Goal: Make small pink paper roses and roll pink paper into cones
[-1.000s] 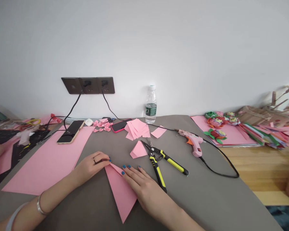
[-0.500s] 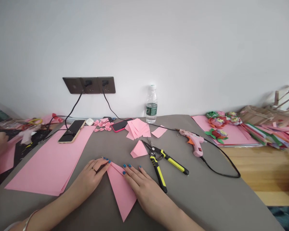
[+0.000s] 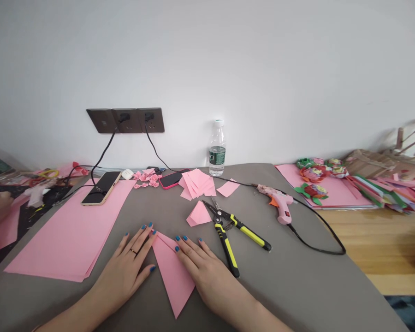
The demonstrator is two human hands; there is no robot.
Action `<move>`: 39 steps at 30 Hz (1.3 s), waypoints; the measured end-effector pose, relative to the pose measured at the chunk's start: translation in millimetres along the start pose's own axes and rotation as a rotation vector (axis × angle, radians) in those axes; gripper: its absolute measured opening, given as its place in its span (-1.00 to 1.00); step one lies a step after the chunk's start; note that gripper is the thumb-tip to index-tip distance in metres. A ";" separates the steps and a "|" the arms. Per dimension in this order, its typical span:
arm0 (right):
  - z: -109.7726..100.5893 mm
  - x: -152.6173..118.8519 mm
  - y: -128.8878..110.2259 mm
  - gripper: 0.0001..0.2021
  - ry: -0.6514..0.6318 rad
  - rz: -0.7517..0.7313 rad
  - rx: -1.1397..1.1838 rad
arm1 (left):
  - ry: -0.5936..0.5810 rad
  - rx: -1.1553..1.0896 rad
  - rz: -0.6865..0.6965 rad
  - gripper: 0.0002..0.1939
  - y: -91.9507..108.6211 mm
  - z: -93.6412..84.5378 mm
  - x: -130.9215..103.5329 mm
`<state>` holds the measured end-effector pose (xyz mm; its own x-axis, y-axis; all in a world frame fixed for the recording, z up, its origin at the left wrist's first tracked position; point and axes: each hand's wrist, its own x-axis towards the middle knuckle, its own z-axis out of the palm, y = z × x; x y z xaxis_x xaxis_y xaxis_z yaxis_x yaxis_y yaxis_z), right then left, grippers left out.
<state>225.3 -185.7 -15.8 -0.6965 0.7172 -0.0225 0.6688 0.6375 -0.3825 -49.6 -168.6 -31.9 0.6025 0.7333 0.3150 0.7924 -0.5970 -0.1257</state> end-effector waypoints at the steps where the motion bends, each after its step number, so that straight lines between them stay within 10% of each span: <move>1: 0.2 0.0 0.1 -0.29 -0.004 0.001 -0.007 | -0.005 -0.007 0.005 -0.36 -0.5 0.7 -0.1; 29: -4.1 -7.0 -18.8 -0.24 -0.035 0.048 -0.103 | -0.018 0.047 -0.147 -0.55 8.9 -8.6 14.0; 39: -23.9 38.2 -33.1 -0.18 -0.076 -0.013 0.026 | 0.043 0.093 -0.130 -0.45 18.6 0.0 3.6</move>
<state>182.8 -172.7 18.1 -0.7237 0.6846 -0.0874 0.6532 0.6386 -0.4067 -32.8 -177.1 -33.1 0.4909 0.7869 0.3740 0.8702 -0.4635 -0.1670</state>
